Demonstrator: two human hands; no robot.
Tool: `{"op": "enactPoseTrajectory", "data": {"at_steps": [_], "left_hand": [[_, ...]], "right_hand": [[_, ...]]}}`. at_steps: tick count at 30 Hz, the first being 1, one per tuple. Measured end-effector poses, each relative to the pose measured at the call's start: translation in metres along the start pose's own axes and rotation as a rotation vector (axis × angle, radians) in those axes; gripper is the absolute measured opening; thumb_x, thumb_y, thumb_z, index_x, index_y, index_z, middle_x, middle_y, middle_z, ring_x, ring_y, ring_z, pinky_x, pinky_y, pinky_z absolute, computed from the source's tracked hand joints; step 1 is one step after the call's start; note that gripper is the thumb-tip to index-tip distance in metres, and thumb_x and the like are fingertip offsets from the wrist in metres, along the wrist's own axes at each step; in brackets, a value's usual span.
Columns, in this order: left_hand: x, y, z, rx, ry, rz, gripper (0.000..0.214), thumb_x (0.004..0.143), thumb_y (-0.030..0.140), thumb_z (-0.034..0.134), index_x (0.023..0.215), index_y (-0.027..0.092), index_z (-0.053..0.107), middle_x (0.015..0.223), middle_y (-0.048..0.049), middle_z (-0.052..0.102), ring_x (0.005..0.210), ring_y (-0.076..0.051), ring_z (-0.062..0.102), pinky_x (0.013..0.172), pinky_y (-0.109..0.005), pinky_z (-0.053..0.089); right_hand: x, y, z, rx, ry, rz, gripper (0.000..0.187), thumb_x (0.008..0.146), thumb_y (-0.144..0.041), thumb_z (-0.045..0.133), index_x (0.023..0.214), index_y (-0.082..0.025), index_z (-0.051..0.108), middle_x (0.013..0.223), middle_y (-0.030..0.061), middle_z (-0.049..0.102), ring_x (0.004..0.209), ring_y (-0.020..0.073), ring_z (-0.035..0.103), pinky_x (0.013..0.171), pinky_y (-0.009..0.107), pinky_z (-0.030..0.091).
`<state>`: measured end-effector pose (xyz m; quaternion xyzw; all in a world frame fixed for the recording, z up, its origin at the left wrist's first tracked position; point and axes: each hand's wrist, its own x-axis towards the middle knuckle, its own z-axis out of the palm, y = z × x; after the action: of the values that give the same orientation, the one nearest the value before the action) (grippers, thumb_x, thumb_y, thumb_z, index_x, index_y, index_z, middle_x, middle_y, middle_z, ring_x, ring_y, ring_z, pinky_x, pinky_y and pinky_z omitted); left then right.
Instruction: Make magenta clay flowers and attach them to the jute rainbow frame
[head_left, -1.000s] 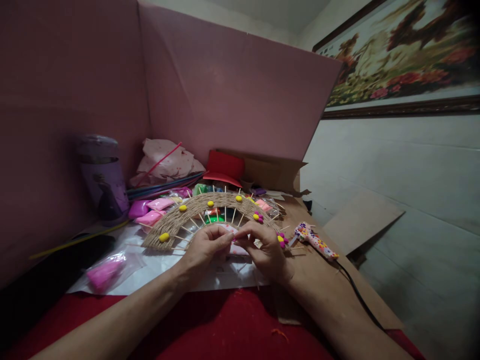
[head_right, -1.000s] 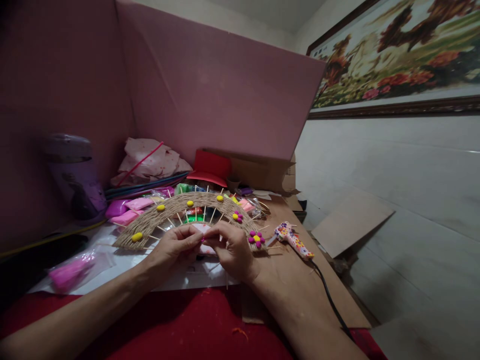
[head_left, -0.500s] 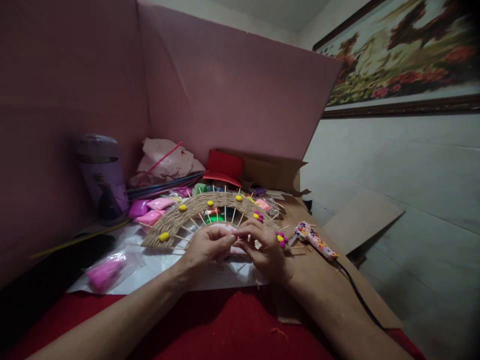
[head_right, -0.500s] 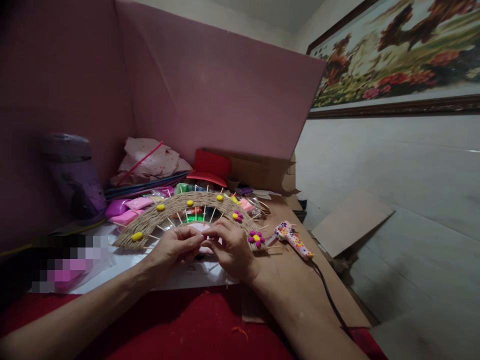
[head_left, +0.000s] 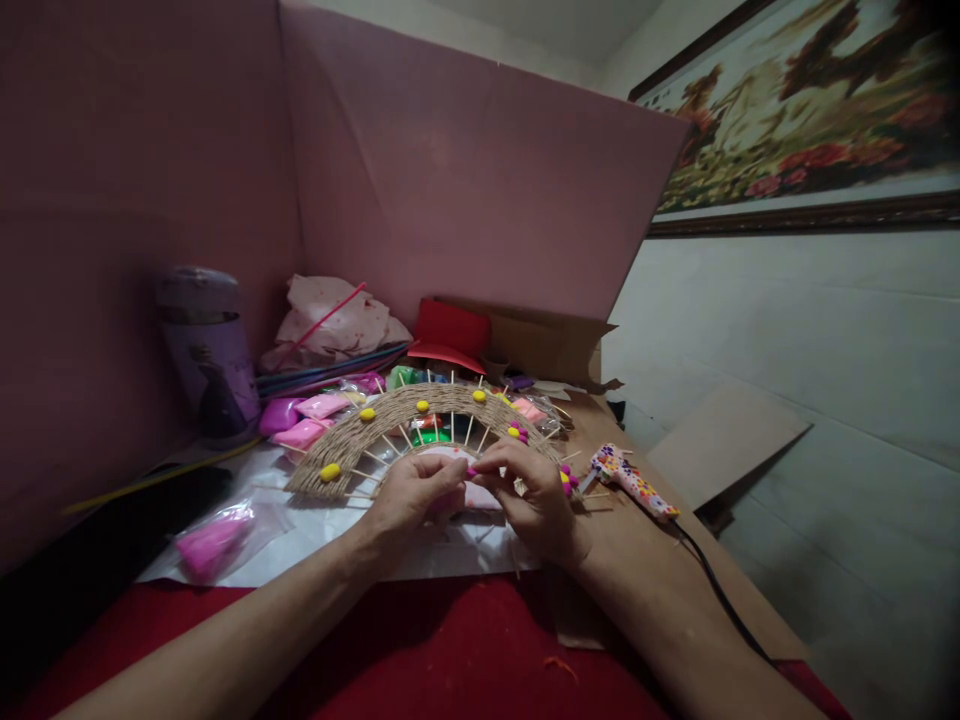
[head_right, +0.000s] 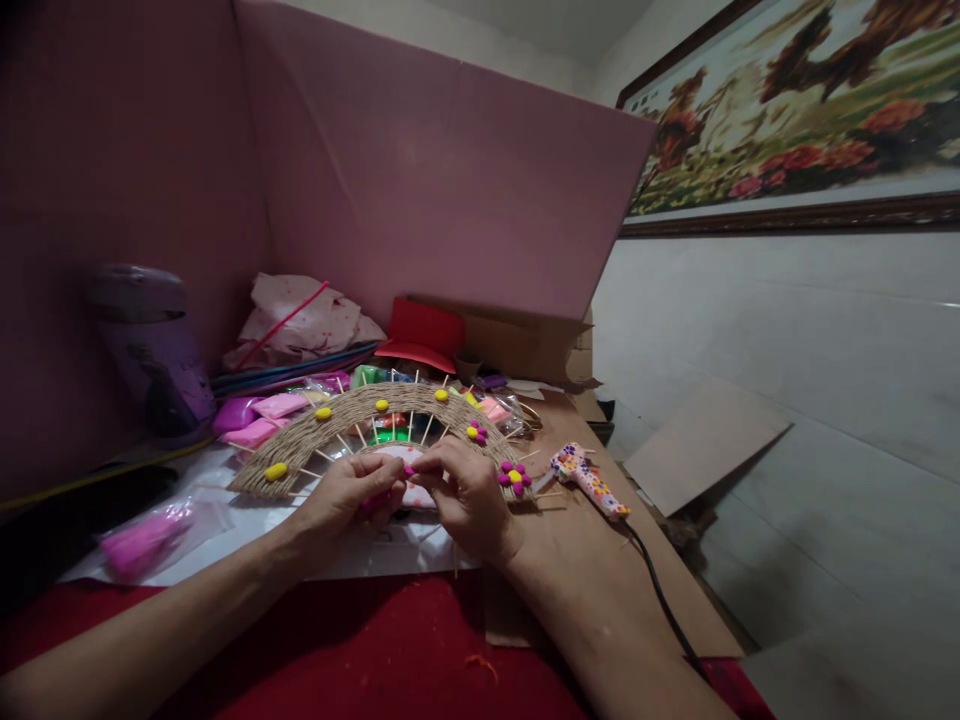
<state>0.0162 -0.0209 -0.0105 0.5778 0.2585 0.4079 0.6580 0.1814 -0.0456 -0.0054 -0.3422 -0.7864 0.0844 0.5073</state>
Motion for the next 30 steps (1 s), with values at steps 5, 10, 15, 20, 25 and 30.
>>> {"op": "enactPoseTrajectory", "data": {"at_steps": [5,10,15,20,25,30], "left_hand": [[0.0004,-0.0002,0.0007,-0.034,0.032,-0.004,0.034,0.07,0.044,0.067,0.061,0.013,0.057,0.046,0.0051,0.045,0.036,-0.004,0.033,0.038,-0.019,0.022],[0.0009,-0.0027,-0.0005,0.018,0.032,0.024,0.038,0.073,0.046,0.064,0.058,0.013,0.054,0.047,0.0037,0.047,0.037,-0.004,0.034,0.037,-0.019,0.021],[0.0001,-0.0021,0.0009,-0.006,0.025,0.016,0.039,0.077,0.047,0.06,0.058,0.014,0.053,0.045,0.0047,0.043,0.037,-0.003,0.032,0.037,-0.019,0.02],[0.0006,-0.002,0.0009,-0.034,0.022,0.007,0.033,0.073,0.044,0.065,0.065,0.014,0.057,0.047,0.0047,0.046,0.036,-0.004,0.033,0.037,-0.019,0.02],[0.0004,-0.0028,0.002,-0.035,0.027,-0.032,0.038,0.073,0.047,0.064,0.056,0.014,0.053,0.042,0.005,0.044,0.034,-0.004,0.032,0.036,-0.019,0.019],[0.0013,-0.0029,0.0009,-0.041,0.017,-0.004,0.035,0.072,0.045,0.065,0.059,0.014,0.054,0.045,0.0045,0.047,0.034,-0.003,0.032,0.035,-0.019,0.018]], "right_hand": [[-0.0013,0.0012,-0.0008,-0.019,-0.054,0.015,0.007,0.083,-0.021,0.058,0.088,-0.019,0.062,0.076,0.0032,0.057,0.068,0.0138,0.053,0.059,0.026,0.044],[-0.0011,0.0015,-0.0012,-0.061,-0.052,-0.029,0.008,0.084,-0.019,0.056,0.088,-0.019,0.063,0.076,0.0033,0.057,0.068,0.0141,0.053,0.06,0.027,0.045],[-0.0007,0.0003,-0.001,-0.052,-0.044,-0.045,0.01,0.085,-0.016,0.054,0.089,-0.019,0.062,0.078,0.004,0.058,0.071,0.0145,0.055,0.062,0.027,0.045],[-0.0009,0.0009,-0.001,-0.062,-0.048,-0.031,0.009,0.084,-0.019,0.056,0.091,-0.019,0.062,0.077,0.0033,0.058,0.069,0.014,0.054,0.061,0.027,0.045],[-0.0007,0.0011,-0.0007,-0.045,-0.036,-0.039,0.008,0.084,-0.018,0.055,0.087,-0.019,0.063,0.074,0.003,0.058,0.067,0.0139,0.054,0.06,0.027,0.045],[-0.0008,0.0023,-0.0003,-0.042,-0.032,-0.025,0.007,0.084,-0.02,0.056,0.086,-0.019,0.063,0.074,0.003,0.059,0.066,0.0138,0.054,0.059,0.027,0.045]]}}
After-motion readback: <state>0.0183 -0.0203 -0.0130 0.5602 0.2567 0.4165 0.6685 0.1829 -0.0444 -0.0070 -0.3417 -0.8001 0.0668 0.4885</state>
